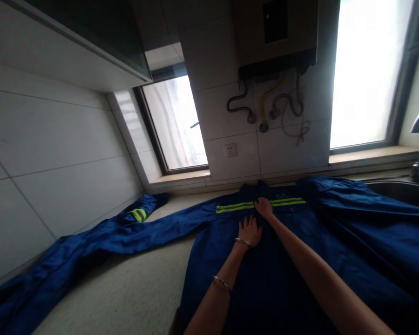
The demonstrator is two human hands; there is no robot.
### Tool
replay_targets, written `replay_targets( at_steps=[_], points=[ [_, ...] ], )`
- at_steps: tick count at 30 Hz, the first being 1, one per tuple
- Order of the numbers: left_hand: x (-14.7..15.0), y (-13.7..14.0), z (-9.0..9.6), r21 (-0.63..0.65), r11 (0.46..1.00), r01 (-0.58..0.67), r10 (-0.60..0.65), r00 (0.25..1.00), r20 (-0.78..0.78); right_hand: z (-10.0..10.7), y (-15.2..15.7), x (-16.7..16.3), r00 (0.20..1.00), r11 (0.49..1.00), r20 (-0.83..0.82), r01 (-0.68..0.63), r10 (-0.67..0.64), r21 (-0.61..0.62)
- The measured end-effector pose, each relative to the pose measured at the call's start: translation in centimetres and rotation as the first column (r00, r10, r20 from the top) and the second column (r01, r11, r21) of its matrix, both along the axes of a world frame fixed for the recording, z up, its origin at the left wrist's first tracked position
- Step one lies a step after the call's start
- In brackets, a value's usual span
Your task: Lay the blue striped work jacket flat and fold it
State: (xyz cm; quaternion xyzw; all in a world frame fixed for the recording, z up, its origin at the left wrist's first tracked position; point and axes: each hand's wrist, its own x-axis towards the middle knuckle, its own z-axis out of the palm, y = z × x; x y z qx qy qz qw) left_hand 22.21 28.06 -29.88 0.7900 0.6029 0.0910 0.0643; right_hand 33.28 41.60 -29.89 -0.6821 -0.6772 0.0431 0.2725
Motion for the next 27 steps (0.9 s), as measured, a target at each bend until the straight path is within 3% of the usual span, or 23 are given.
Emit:
replay_targets(
  at_steps=[6,14,19,23,27],
  points=[
    [0.3,0.0,0.1,-0.032,0.999,-0.008,0.009,1.000,0.015,-0.2,1.4,0.4,0.998,1.000,-0.066,0.023,-0.021,0.019],
    [0.7,0.1,-0.4,-0.013,1.000,-0.024,0.023,1.000,-0.019,-0.1,1.9,-1.7,0.987,0.989,-0.093,-0.128,0.134,0.069],
    [0.7,0.0,0.1,0.035,0.999,-0.021,0.022,1.000,-0.008,-0.6,2.6,-1.2,0.966,0.984,-0.196,-0.156,0.169,0.082],
    [0.5,0.8,0.5,0.160,0.978,-0.135,0.127,0.990,0.063,-0.7,3.3,0.6,0.925,0.988,-0.350,-0.124,0.148,0.091],
    [0.3,3.8,0.8,0.229,0.947,-0.227,0.205,0.972,0.113,-0.8,3.6,2.0,0.853,0.988,-0.501,-0.099,0.146,0.119]
  ],
)
